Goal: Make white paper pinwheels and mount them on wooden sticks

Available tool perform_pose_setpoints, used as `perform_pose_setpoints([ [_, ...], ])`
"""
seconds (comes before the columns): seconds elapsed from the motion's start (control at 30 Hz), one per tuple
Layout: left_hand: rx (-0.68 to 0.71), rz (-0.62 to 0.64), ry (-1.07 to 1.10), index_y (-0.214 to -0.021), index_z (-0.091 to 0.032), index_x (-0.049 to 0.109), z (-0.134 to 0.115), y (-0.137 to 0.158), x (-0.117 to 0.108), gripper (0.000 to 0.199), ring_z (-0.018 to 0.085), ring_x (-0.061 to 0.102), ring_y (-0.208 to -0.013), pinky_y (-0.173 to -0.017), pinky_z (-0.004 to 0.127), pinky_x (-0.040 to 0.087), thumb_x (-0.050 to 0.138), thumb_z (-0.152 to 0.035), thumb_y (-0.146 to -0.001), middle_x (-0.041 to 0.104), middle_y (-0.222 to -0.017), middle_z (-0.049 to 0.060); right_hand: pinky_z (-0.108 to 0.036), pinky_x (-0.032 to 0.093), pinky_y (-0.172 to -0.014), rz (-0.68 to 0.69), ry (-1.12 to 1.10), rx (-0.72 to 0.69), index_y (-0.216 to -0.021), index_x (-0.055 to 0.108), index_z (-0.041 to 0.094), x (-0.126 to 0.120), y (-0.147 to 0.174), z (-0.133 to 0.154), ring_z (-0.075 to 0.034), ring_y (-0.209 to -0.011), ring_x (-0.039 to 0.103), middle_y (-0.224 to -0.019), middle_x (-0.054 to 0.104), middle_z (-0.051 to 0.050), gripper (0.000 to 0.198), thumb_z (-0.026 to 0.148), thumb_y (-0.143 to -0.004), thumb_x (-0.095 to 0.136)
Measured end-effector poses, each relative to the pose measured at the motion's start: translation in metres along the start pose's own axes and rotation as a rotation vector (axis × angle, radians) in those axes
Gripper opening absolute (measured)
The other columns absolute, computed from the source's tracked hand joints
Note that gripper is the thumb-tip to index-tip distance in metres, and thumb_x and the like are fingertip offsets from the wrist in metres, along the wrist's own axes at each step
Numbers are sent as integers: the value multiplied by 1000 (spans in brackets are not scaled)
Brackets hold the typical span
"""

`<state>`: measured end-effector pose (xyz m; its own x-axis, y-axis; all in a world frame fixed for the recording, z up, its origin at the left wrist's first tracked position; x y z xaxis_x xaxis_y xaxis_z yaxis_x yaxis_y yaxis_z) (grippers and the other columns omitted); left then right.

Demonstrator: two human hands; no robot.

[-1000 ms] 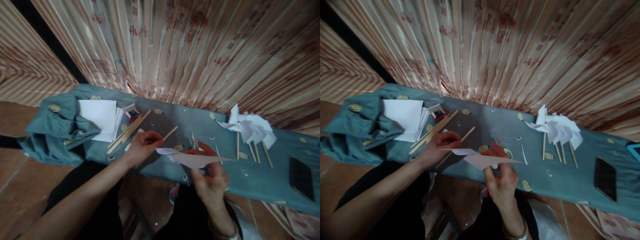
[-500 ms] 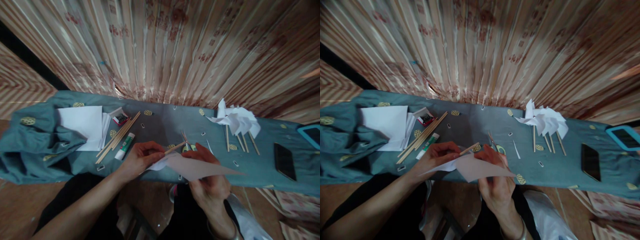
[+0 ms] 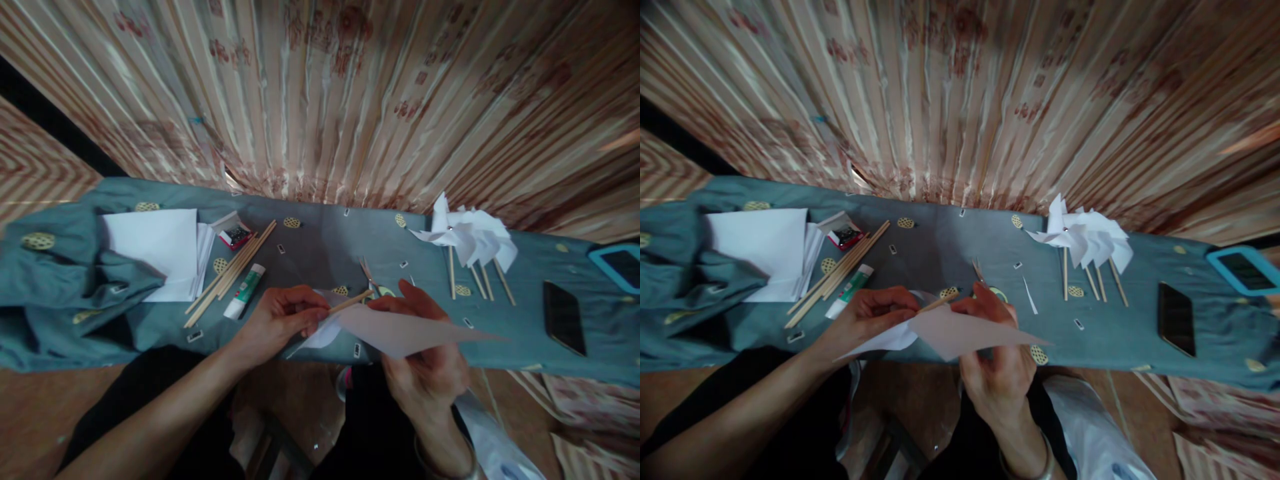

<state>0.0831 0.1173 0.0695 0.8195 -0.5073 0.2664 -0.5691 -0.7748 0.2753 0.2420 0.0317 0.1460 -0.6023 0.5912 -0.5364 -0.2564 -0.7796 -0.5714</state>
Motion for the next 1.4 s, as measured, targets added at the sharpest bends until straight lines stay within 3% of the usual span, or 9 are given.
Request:
perform_pose_setpoints([
  [0.47,-51,5,18,-76,-12,69,3,-1,0,29,8,48,-54,-54,20,35,79,-38,-67,59,-59,-1,-34,61,-81,11,13,-25,-135,53,27,1,1,1,-20,-89,73,-95,77,-2,51,20,-86,66],
  [0.63,-115,-62,87,-76,-12,69,5,0,-3,30,7,46,-53,-50,19,29,80,-37,-65,60,-60,-2,-37,62,-78,73,-23,-34,-139,48,26,4,4,3,-22,-88,73,-93,77,-4,54,23,-88,65],
  [0.93,-158,-34,77,-78,-12,73,11,2,-1,37,7,44,-53,-49,20,25,80,-46,-64,61,-62,-1,-33,61,-79,57,-4,-97,-142,46,27,0,3,13,-19,-90,72,-95,76,-2,56,22,-88,63],
  [1.23,-74,-12,70,-74,-15,77,10,0,0,23,7,48,-58,-53,18,30,81,-36,-64,65,-68,0,-32,60,-77,28,84,-65,-137,51,27,-7,-2,18,-20,-91,72,-93,76,-1,49,23,-89,63],
  [1.4,-57,-21,55,-72,-19,78,5,1,1,23,12,52,-60,-52,21,35,82,-40,-63,67,-69,3,-35,62,-76,18,100,-55,-137,51,30,-10,-5,20,-22,-87,73,-91,77,-1,50,23,-89,63],
])
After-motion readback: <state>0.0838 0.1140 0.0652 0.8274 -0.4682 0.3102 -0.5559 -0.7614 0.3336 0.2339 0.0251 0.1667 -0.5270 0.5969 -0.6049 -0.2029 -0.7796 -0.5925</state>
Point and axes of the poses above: each hand's wrist, its own y-axis away from the middle knuckle, its own x-axis out of the palm, z = x × y, the point moved 7 cm from there along -y, towards the middle knuckle
